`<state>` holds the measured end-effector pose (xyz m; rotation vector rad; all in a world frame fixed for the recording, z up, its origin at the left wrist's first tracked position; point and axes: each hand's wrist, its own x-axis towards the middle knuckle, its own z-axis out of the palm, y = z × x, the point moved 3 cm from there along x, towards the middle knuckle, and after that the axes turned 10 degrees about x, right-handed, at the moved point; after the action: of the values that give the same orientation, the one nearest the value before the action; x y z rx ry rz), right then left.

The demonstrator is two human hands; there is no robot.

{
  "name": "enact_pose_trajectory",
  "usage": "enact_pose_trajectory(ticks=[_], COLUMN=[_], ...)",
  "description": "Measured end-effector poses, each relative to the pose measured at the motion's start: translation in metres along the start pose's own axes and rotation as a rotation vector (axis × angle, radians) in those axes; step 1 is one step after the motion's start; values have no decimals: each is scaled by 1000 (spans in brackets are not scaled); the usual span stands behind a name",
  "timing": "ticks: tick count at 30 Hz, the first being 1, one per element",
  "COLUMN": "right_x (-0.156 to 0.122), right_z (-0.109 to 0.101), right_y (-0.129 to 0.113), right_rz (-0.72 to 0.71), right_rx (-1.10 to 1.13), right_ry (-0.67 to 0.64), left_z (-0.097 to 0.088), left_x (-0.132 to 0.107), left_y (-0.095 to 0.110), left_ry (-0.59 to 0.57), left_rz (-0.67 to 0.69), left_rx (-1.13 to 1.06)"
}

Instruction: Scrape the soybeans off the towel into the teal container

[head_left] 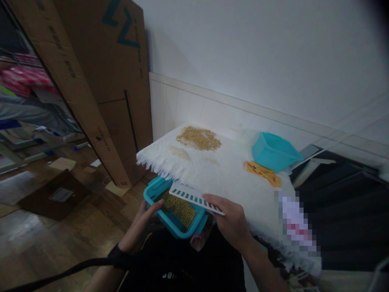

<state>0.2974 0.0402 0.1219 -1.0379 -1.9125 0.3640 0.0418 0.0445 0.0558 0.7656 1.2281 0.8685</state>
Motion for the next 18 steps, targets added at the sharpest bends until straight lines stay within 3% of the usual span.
enact_pose_trajectory(ticks=[2,4,7,9,13,18], right_x=[4,10,21,29,47,63], right_z=[-8,-24,-53,-65,-57,-18], right_y=[3,13,36,53,75,66], right_rz=[89,204,322,355,377,309], right_rx=[-22,-102,-309,-464,-661,-726], right_ry=[47,180,412,472,334,180], left_z=[0,-1,-2,-5,-11,-21], left_x=[2,3,5,5,7,10], left_y=[-2,-3,-6,-7,-11,-19], left_ry=[5,7,20,37,66,74], left_rz=[-20,-37,-58,-69,-87,-128], left_rx=[-11,-25,-57,-63,-39,-53])
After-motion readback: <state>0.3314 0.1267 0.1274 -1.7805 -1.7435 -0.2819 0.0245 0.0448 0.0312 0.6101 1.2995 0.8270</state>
